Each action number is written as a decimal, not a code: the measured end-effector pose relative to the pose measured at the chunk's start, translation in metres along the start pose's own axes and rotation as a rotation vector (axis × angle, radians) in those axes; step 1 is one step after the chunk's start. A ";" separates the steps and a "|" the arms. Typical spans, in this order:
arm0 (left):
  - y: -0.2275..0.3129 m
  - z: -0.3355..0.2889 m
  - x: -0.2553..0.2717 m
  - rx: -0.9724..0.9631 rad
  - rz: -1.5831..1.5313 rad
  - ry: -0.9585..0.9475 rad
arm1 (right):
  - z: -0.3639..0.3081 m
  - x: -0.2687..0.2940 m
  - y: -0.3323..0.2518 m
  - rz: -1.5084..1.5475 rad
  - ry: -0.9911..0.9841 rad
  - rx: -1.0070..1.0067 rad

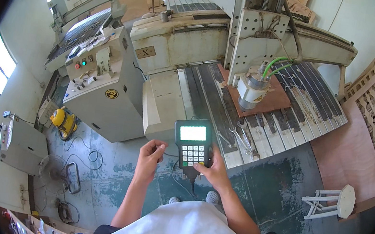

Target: Operating a CNC machine using a handheld pendant controller to adjust the tool position.

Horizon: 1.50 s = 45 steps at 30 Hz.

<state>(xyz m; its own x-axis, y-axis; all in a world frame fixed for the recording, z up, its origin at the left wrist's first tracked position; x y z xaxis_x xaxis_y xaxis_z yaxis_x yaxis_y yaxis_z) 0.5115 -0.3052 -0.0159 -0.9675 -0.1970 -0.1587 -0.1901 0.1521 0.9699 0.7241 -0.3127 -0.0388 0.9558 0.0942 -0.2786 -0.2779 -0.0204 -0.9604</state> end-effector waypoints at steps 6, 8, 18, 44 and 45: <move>0.065 -0.034 -0.025 -0.200 -0.216 -0.243 | -0.009 0.013 -0.004 0.043 0.070 0.006; 0.087 -0.044 -0.029 -0.227 -0.253 -0.397 | -0.010 0.017 -0.002 0.035 0.082 0.038; 0.180 -0.123 -0.063 -0.599 -0.660 -1.329 | -0.027 0.016 -0.004 0.029 0.205 0.074; 0.182 -0.169 -0.010 -0.486 -1.081 -1.258 | -0.090 -0.030 -0.002 0.007 0.431 0.084; 0.183 -0.152 0.001 -0.222 -0.802 -1.361 | -0.093 -0.020 -0.002 0.025 0.440 0.090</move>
<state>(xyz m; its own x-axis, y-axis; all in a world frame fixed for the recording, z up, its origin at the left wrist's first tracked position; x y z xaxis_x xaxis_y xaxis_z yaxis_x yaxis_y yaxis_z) 0.5011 -0.4247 0.1893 -0.0776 0.8386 -0.5392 -0.7910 0.2775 0.5453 0.7141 -0.4073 -0.0324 0.8931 -0.3382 -0.2965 -0.2901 0.0708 -0.9544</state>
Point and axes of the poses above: each hand's wrist, its own z-axis towards the middle knuckle, its own x-axis out of the back of the hand, y = z × x, the point moved 3 cm from there along z, towards the middle knuckle, and after that the axes turned 5 degrees about y, right-handed, at the moved point
